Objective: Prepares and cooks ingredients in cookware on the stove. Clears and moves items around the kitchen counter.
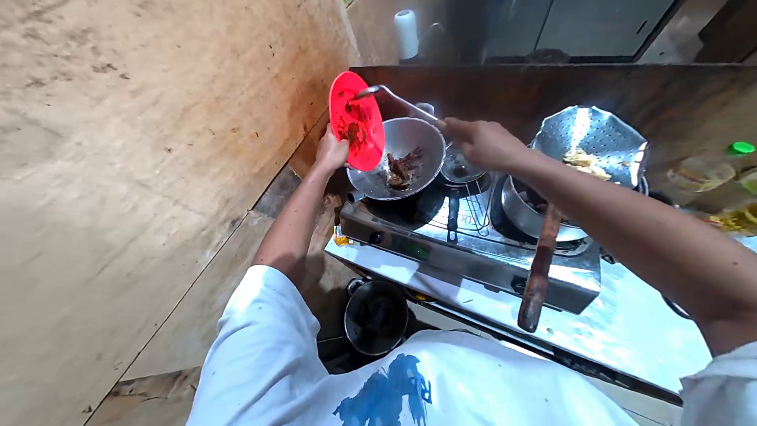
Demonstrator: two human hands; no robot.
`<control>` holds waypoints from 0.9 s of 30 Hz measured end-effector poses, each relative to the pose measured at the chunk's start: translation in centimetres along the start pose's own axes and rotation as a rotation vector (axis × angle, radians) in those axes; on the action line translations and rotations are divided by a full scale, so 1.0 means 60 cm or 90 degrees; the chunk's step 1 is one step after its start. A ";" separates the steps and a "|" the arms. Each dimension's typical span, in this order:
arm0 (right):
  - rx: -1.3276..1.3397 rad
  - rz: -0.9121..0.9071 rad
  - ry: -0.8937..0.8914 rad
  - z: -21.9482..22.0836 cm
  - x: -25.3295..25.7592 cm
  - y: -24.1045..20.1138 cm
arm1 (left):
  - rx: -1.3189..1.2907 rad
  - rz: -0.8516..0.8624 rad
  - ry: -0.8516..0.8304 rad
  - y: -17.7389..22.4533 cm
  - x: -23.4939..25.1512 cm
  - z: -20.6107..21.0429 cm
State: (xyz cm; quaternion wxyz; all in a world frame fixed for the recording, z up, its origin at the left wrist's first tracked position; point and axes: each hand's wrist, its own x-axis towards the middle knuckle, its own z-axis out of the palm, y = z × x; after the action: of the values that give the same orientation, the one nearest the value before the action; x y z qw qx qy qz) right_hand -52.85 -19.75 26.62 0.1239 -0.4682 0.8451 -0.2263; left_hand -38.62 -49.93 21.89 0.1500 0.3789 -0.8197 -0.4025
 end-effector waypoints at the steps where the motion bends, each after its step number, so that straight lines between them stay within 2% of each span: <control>1: 0.050 -0.008 0.000 -0.001 -0.001 0.003 | -0.063 0.002 -0.011 -0.005 -0.003 0.001; 3: 0.059 -0.028 -0.021 -0.001 -0.010 0.002 | -0.159 -0.007 -0.010 -0.007 -0.009 0.001; 8: -0.144 -0.041 -0.066 -0.006 -0.041 0.006 | -0.217 -0.033 0.102 -0.003 -0.017 -0.021; 11: -0.242 0.006 -0.078 -0.022 -0.041 0.018 | -0.267 -0.041 0.171 -0.012 -0.027 -0.033; 15: -0.364 0.094 -0.115 -0.017 -0.026 0.001 | -0.376 -0.068 0.211 -0.024 -0.075 -0.040; 20: -0.357 0.031 -0.195 0.044 0.017 0.013 | -0.446 -0.070 0.223 -0.050 -0.165 -0.030; 27: -0.307 0.027 -0.192 -0.017 0.037 -0.017 | -0.470 -0.126 0.242 -0.119 -0.321 -0.043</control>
State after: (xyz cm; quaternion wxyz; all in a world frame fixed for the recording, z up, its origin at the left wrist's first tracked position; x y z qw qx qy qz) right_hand -53.71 -21.83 28.05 0.1380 -0.4951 0.8559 0.0565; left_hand -20.74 -39.85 19.12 0.3847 0.4439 -0.5382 -0.6044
